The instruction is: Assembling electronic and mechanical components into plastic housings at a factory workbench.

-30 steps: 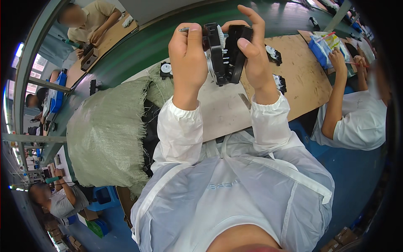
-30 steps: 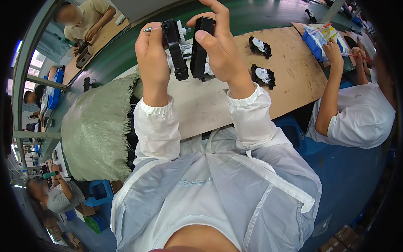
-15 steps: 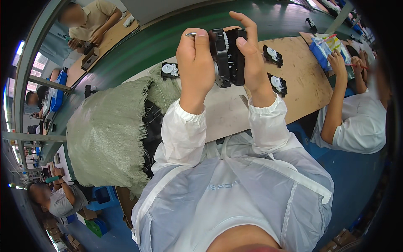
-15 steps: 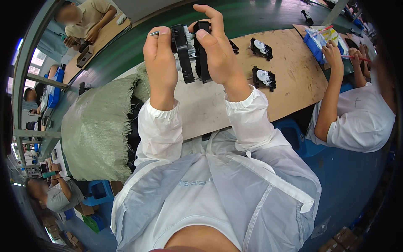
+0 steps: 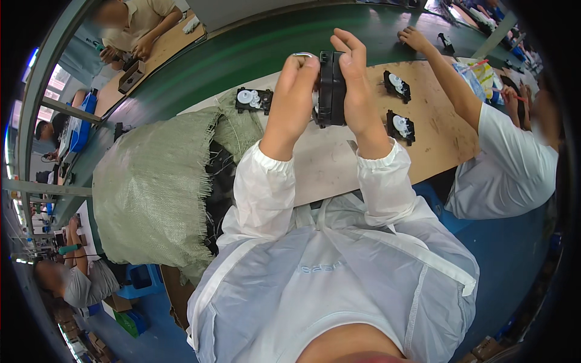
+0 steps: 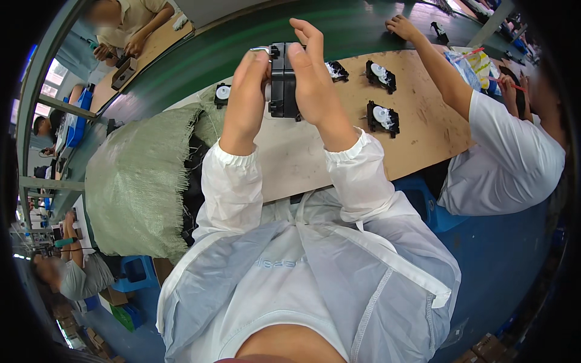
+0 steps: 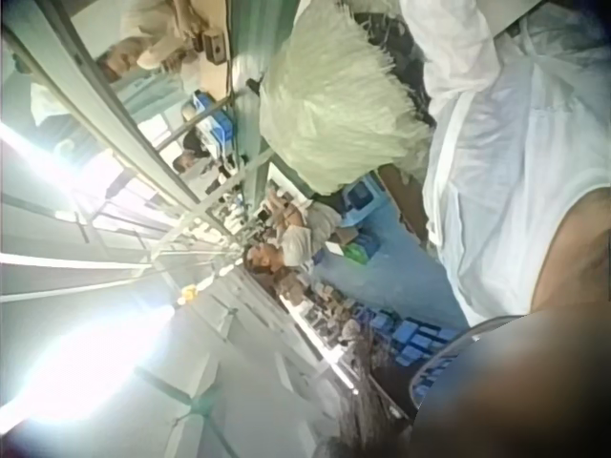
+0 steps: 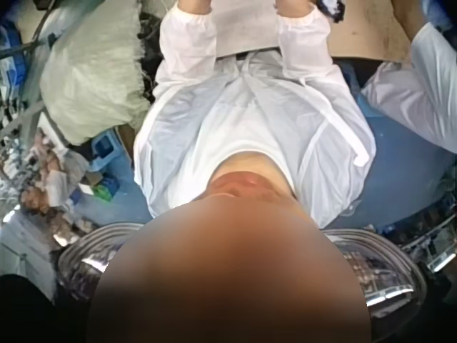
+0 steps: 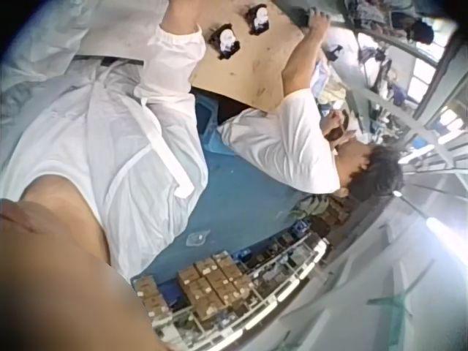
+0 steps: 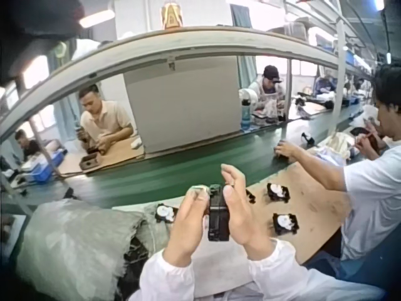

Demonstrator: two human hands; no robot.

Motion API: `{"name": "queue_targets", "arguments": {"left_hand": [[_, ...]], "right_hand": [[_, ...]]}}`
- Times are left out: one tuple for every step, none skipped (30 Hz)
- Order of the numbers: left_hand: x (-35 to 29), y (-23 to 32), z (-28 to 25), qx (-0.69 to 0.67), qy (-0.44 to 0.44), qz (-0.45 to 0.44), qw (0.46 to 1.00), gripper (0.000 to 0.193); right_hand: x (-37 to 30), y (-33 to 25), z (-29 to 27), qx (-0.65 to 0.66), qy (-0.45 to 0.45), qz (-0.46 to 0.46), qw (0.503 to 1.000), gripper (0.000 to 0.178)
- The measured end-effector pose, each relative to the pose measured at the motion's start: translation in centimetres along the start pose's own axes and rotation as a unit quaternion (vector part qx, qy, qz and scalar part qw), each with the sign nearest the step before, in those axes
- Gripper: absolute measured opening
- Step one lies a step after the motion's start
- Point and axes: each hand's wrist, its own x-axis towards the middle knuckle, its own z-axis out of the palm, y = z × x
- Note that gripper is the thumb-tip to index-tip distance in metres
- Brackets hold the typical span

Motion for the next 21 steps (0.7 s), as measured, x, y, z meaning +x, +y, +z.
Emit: {"name": "queue_targets", "arguments": {"left_hand": [[-0.5, -0.2, -0.1, -0.002, -0.011, -0.001, 1.0, 0.028], [-1.0, -0.4, -0.2, -0.005, -0.021, -0.002, 1.0, 0.03], [-1.1, -0.5, -0.3, -0.007, -0.03, -0.003, 1.0, 0.032], [-1.2, -0.5, -0.5, -0.008, -0.025, -0.003, 1.0, 0.032], [-1.4, -0.6, -0.8, 0.007, -0.03, 0.006, 1.0, 0.035], [-1.5, -0.6, -1.1, 0.022, -0.034, 0.014, 0.999, 0.037], [-1.6, -0.6, -1.4, 0.038, -0.038, 0.021, 0.998, 0.04], [-1.7, -0.7, -1.8, 0.053, -0.041, 0.028, 0.997, 0.043], [-1.8, -0.6, -2.2, 0.055, -0.029, 0.027, 0.998, 0.043], [-1.9, -0.5, -2.5, 0.049, -0.02, 0.025, 0.998, 0.044], [-1.9, -0.6, -2.7, 0.043, -0.011, 0.023, 0.999, 0.046], [-1.9, -0.6, -3.0, 0.038, -0.001, 0.02, 0.999, 0.047], [-1.8, -0.6, -3.3, 0.034, 0.01, 0.018, 0.999, 0.049], [-1.6, -0.8, -3.6, 0.036, 0.02, 0.015, 0.999, 0.049], [-1.2, -1.0, -3.9, 0.066, 0.038, 0.027, 0.997, 0.046], [-0.9, -1.3, -4.2, 0.096, 0.057, 0.036, 0.993, 0.044], [-0.8, -1.5, -4.6, 0.126, 0.072, 0.045, 0.988, 0.042], [-0.9, -1.5, -5.1, 0.157, 0.09, 0.055, 0.982, 0.04], [-1.4, -1.3, -5.7, 0.252, 0.124, 0.081, 0.957, 0.039], [-1.7, -1.0, -6.6, 0.343, 0.153, 0.107, 0.921, 0.038], [-2.4, -1.1, -7.8, 0.345, 0.155, 0.105, 0.92, 0.038]], "right_hand": [[0.1, 0.2, 0.0, 0.038, 0.004, 0.02, 0.999, 0.056], [0.2, 0.3, 0.0, 0.077, 0.007, 0.04, 0.996, 0.055], [0.3, 0.4, 0.0, 0.115, 0.011, 0.061, 0.991, 0.054], [0.4, 0.5, 0.0, 0.154, 0.012, 0.083, 0.984, 0.053], [0.5, 0.6, 0.0, 0.193, 0.012, 0.106, 0.975, 0.052], [0.6, 0.7, -0.1, 0.231, 0.012, 0.129, 0.964, 0.051], [0.6, 0.8, -0.2, 0.269, 0.012, 0.153, 0.951, 0.05], [0.7, 0.9, -0.3, 0.306, 0.011, 0.177, 0.935, 0.049], [0.9, 1.0, -0.4, 0.308, 0.001, 0.182, 0.934, 0.049], [1.2, 1.1, -0.8, 0.291, -0.035, 0.191, 0.937, 0.045], [1.6, 1.2, -1.4, 0.275, -0.071, 0.199, 0.938, 0.042], [2.1, 1.5, -1.8, 0.259, -0.108, 0.207, 0.937, 0.038], [2.6, 2.0, -1.9, 0.243, -0.145, 0.214, 0.935, 0.034], [3.1, 2.6, -1.9, 0.246, -0.154, 0.219, 0.932, 0.034], [3.8, 3.5, -1.8, 0.244, -0.176, 0.215, 0.929, 0.033], [4.7, 4.5, -1.5, 0.244, -0.198, 0.211, 0.926, 0.032], [5.7, 5.6, -1.1, 0.242, -0.219, 0.207, 0.922, 0.031], [6.6, 6.6, -0.1, 0.242, -0.24, 0.202, 0.918, 0.029], [7.7, 7.7, 1.3, 0.238, -0.242, 0.24, 0.909, 0.032], [9.3, 9.2, 2.8, 0.234, -0.242, 0.275, 0.901, 0.036], [11.1, 11.4, 3.7, 0.236, -0.244, 0.277, 0.899, 0.036]]}}
